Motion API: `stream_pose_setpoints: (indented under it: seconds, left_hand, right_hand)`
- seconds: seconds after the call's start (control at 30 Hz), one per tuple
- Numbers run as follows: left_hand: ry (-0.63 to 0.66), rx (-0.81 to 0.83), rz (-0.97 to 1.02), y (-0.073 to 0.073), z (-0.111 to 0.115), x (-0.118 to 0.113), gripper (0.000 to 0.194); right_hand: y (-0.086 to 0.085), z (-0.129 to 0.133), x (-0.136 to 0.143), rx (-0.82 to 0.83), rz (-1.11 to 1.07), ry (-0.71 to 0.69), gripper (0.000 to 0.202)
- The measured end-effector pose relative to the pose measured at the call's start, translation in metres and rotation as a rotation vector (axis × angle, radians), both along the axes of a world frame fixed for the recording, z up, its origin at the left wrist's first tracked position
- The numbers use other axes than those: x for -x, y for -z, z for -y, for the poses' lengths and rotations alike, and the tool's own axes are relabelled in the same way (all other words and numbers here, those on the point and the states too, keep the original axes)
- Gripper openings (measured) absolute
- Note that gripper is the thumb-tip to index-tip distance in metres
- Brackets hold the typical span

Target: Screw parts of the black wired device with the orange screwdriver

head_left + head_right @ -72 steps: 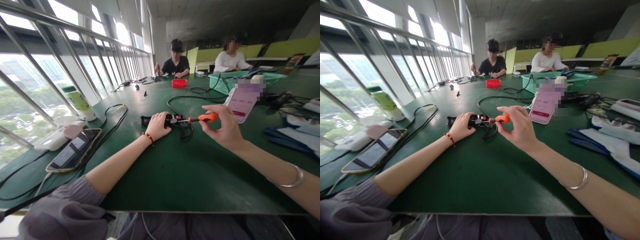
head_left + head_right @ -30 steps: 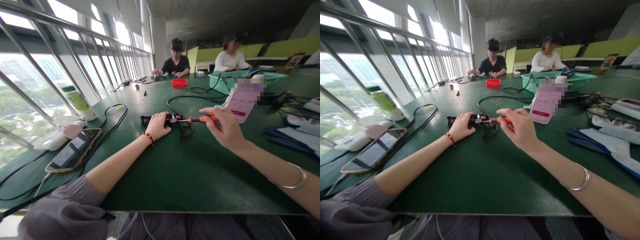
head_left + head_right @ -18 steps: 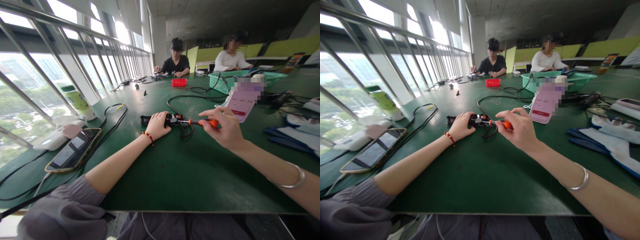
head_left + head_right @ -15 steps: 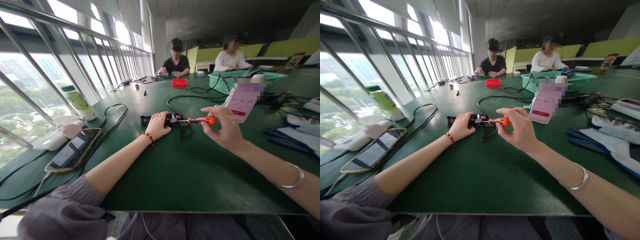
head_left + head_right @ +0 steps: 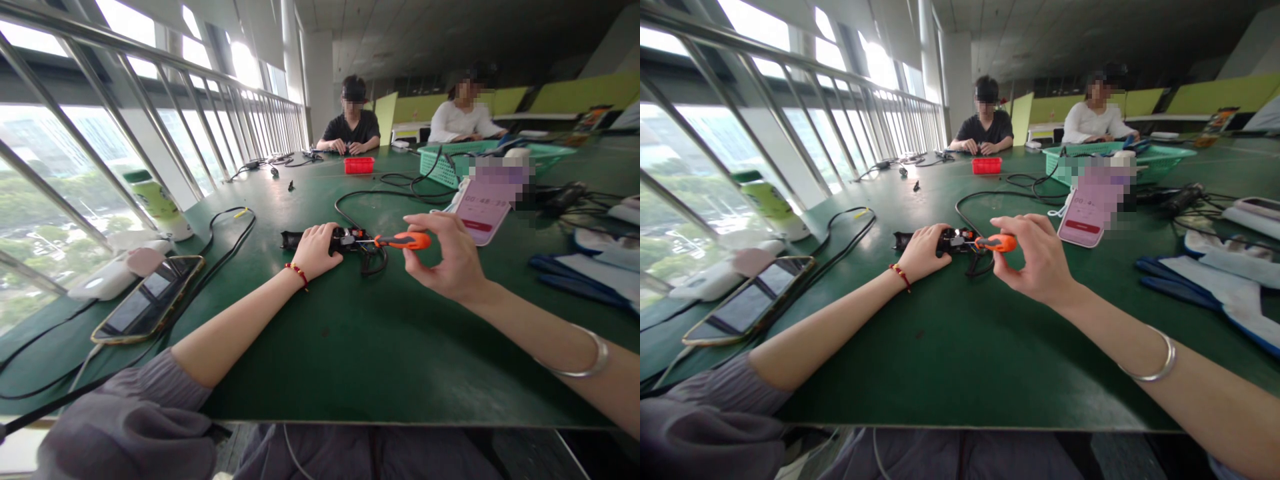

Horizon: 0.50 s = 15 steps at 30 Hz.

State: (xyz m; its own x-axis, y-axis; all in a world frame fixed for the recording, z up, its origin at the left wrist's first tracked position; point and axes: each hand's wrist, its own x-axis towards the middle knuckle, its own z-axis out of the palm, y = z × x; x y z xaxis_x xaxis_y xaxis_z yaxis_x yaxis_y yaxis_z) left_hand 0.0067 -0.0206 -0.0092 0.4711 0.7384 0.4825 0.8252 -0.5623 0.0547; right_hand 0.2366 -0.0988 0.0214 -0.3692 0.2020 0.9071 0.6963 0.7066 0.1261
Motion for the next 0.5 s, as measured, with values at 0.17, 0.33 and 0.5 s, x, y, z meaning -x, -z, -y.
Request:
stream_pose_setpoints:
  seconds: [0.17,0.33,0.5]
  left_hand:
    - [-0.005,0.004,0.0,-0.0001,0.0,-0.0004,0.051]
    - [-0.004,0.007,0.0,-0.001,0.0007,-0.0011,0.051]
    - [-0.009,0.007,0.004,-0.0011,0.0011,-0.0012,0.051]
  right_hand:
    - [0.0003,0.0019,0.0005,0.045,0.034,0.028,0.017]
    - [0.0005,0.0017,0.0008,-0.009,0.004,0.006,0.036]
    - [0.001,0.0025,0.0008,0.028,0.059,-0.001,0.027]
